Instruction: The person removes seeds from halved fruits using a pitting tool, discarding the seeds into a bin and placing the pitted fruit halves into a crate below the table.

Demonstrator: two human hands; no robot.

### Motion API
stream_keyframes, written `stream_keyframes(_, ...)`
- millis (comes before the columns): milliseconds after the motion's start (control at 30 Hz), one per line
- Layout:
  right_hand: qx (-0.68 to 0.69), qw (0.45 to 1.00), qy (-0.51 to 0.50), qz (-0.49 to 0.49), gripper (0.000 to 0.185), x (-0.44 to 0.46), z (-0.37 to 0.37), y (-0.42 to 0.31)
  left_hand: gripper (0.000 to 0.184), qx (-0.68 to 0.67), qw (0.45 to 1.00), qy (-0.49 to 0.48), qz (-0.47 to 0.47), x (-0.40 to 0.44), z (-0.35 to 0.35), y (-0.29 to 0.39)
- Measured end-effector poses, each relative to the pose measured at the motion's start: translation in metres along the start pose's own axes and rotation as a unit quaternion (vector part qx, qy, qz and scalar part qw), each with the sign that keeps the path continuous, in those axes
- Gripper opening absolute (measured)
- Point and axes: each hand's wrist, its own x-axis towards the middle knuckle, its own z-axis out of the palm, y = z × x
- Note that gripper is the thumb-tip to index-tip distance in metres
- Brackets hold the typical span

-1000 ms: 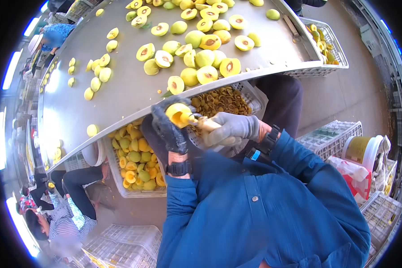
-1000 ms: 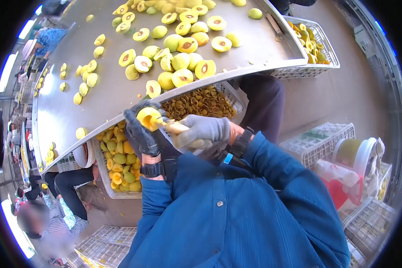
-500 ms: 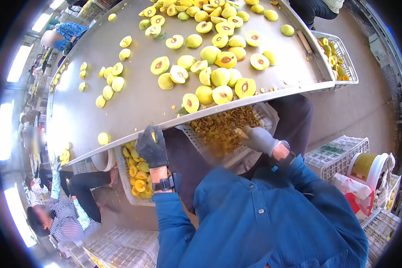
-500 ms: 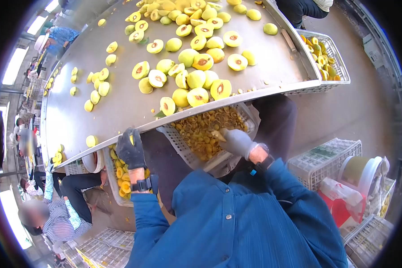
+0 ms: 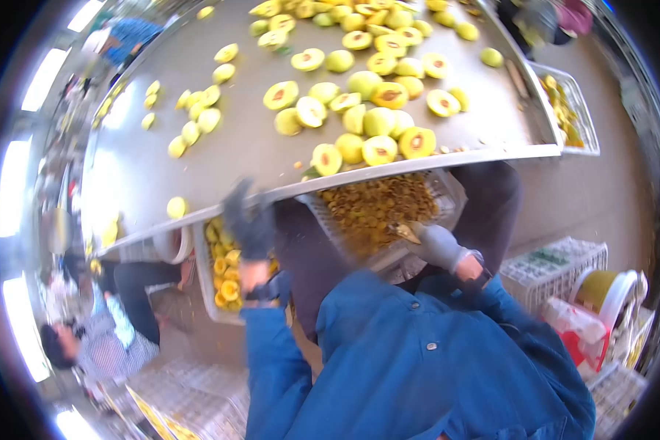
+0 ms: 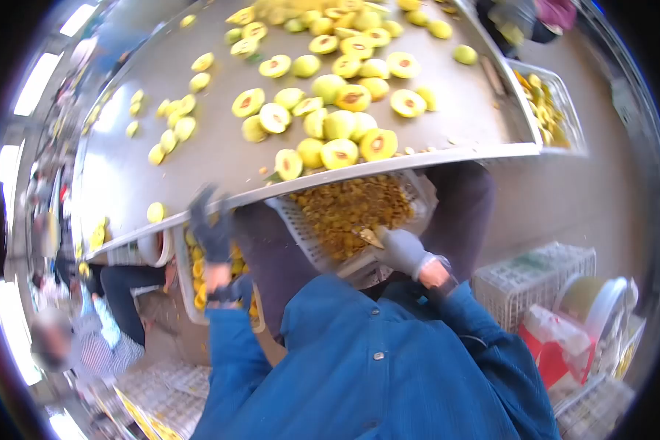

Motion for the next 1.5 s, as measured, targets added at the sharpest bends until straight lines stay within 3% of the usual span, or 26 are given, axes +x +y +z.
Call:
stream_keyframes(67, -0.011, 0.999, 0.036, -0.033, 0.025, 0.003, 0.007, -0.001, 0.051, -0.023, 0.995, -0.100, 0.010, 0.020, 0.044, 0.029)
stream_keyframes(167, -0.008, 0.999, 0.043, -0.012, 0.029, -0.007, -0.002, -0.009, 0.056, -0.038, 0.977, -0.208, -0.010, 0.019, 0.130, 0.019)
stream_keyframes(200, -0.015, 0.999, 0.032, -0.012, 0.029, -0.009, -0.005, -0.011, 0.058, -0.052, 0.968, -0.244, -0.012, 0.016, 0.144, 0.019)
stream_keyframes(233, -0.024, 0.999, 0.023, -0.009, 0.028, -0.011, -0.010, -0.013, 0.050, -0.046, 0.937, -0.341, -0.059, 0.037, 0.124, 0.043)
stream_keyframes(267, -0.033, 0.999, 0.012, -0.005, 0.028, -0.013, -0.015, -0.017, 0.045, -0.064, 0.950, -0.301, -0.053, 0.035, 0.124, 0.046)
stream_keyframes(400, 0.100, 0.982, 0.159, -0.032, 0.026, 0.013, -0.043, -0.054, 0.034, -0.189, 0.973, -0.128, -0.042, 0.033, 0.089, 0.068)
stream_keyframes(500, 0.284, 0.939, 0.193, 0.007, 0.029, 0.038, -0.072, -0.110, 0.029, -0.282, 0.951, -0.122, -0.042, 0.034, 0.041, 0.111)
stream_keyframes(567, 0.384, 0.904, 0.189, -0.009, 0.030, 0.052, -0.076, -0.132, 0.026, -0.370, 0.923, -0.095, -0.049, 0.020, 0.035, 0.133)
stream_keyframes(600, 0.421, 0.896, 0.137, 0.011, 0.030, 0.051, -0.080, -0.146, 0.026, -0.518, 0.822, -0.098, -0.216, 0.007, 0.041, 0.143)
stream_keyframes(667, 0.484, 0.871, 0.040, 0.070, 0.029, 0.048, -0.088, -0.157, 0.025, -0.377, 0.916, -0.041, -0.133, -0.007, 0.039, 0.137)
stream_keyframes(700, 0.469, 0.877, 0.009, 0.109, 0.032, 0.048, -0.090, -0.154, 0.025, -0.308, 0.948, -0.010, -0.087, -0.008, 0.038, 0.136)
stream_keyframes(733, 0.458, 0.883, 0.105, -0.006, 0.030, 0.055, -0.066, -0.143, 0.028, -0.358, 0.923, -0.009, -0.140, -0.012, 0.036, 0.141)
stream_keyframes(800, 0.281, 0.932, 0.200, -0.116, 0.027, 0.047, -0.058, -0.136, 0.038, -0.529, 0.802, 0.002, -0.277, -0.013, 0.035, 0.146)
stream_keyframes(833, 0.123, 0.967, 0.196, -0.106, 0.026, 0.031, -0.065, -0.134, 0.045, -0.636, 0.687, 0.013, -0.351, -0.011, 0.035, 0.147)
stream_keyframes(900, 0.050, 0.976, 0.192, -0.094, 0.026, 0.017, -0.073, -0.140, 0.056, -0.610, 0.712, -0.011, -0.348, -0.001, 0.019, 0.161)
stream_keyframes(1100, -0.081, 0.985, 0.136, -0.073, 0.025, 0.005, -0.080, -0.137, 0.056, -0.599, 0.741, -0.054, -0.297, 0.003, 0.003, 0.175)
stream_keyframes(1233, -0.094, 0.987, 0.117, -0.058, 0.023, 0.003, -0.082, -0.133, 0.057, -0.603, 0.742, -0.072, -0.282, 0.001, -0.001, 0.184)
stream_keyframes(1433, 0.006, 0.993, 0.065, -0.103, 0.020, -0.001, -0.091, -0.131, 0.057, -0.611, 0.736, -0.083, -0.278, 0.004, -0.002, 0.190)
stream_keyframes(1467, 0.041, 0.986, 0.112, -0.120, 0.022, -0.002, -0.088, -0.134, 0.057, -0.614, 0.734, -0.083, -0.278, 0.005, -0.001, 0.190)
stream_keyframes(1500, 0.150, 0.982, 0.061, -0.099, 0.022, -0.003, -0.089, -0.135, 0.057, -0.619, 0.730, -0.083, -0.278, 0.005, -0.001, 0.190)
